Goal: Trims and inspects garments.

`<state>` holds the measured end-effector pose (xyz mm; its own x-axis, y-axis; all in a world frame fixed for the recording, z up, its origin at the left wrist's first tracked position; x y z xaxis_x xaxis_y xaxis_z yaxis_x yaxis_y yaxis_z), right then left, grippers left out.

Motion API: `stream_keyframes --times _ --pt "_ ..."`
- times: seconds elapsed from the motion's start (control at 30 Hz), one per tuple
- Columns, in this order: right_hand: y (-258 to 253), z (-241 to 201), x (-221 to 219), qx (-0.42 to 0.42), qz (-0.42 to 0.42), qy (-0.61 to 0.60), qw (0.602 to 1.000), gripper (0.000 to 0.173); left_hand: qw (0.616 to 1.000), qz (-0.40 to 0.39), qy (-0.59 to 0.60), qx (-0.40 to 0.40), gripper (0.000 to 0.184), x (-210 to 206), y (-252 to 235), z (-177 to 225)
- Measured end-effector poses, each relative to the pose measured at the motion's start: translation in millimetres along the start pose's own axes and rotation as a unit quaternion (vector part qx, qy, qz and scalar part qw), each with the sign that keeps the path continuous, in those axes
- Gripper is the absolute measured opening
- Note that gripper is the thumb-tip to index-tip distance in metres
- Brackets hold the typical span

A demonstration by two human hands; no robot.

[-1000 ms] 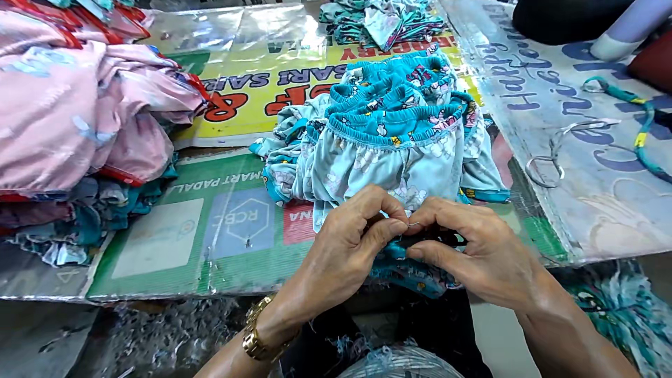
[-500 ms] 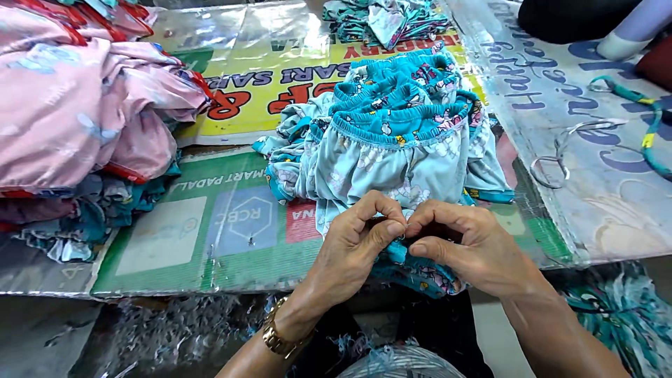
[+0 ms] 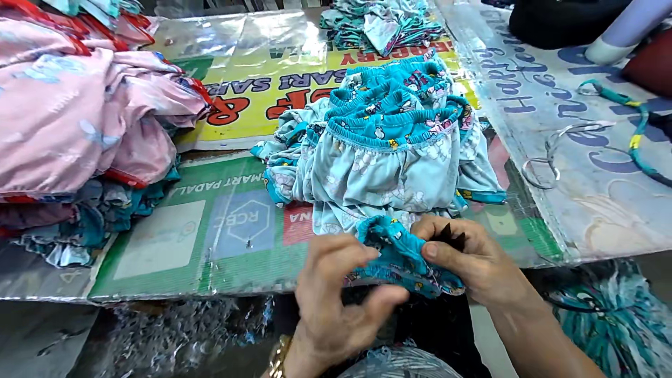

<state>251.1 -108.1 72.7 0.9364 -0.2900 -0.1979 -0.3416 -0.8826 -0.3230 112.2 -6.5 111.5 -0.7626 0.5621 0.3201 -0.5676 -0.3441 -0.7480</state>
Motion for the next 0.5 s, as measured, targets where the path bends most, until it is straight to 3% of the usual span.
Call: stream_keyframes --times 0.1,0.3,0.4,0.5 --pt "5 1 -7 0.008 -0.002 0.000 1.000 0.018 0.999 -0.024 0.019 0.008 0.039 -24 14 9" --pt "25 3 -12 0.025 0.006 0.071 0.997 0.025 0.988 0.004 0.134 0.072 0.006 -38 26 6" --pt "33 7 -13 0.028 -0.013 0.091 0.995 0.028 0.991 -0.013 0.130 0.029 0.007 -34 37 27" --pt "38 14 -4 0.019 -0.005 0.072 0.997 0.028 0.976 -0.097 0.191 -0.028 0.016 -29 49 62"
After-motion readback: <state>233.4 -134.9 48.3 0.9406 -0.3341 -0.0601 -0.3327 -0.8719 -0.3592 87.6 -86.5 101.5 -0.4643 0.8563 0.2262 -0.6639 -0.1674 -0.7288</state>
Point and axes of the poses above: each hand's wrist, its own y-axis away from the middle knuckle, its own x-axis out of the back of the hand, z = x × y, the point moved 9 cm from there along -y, towards the middle knuckle
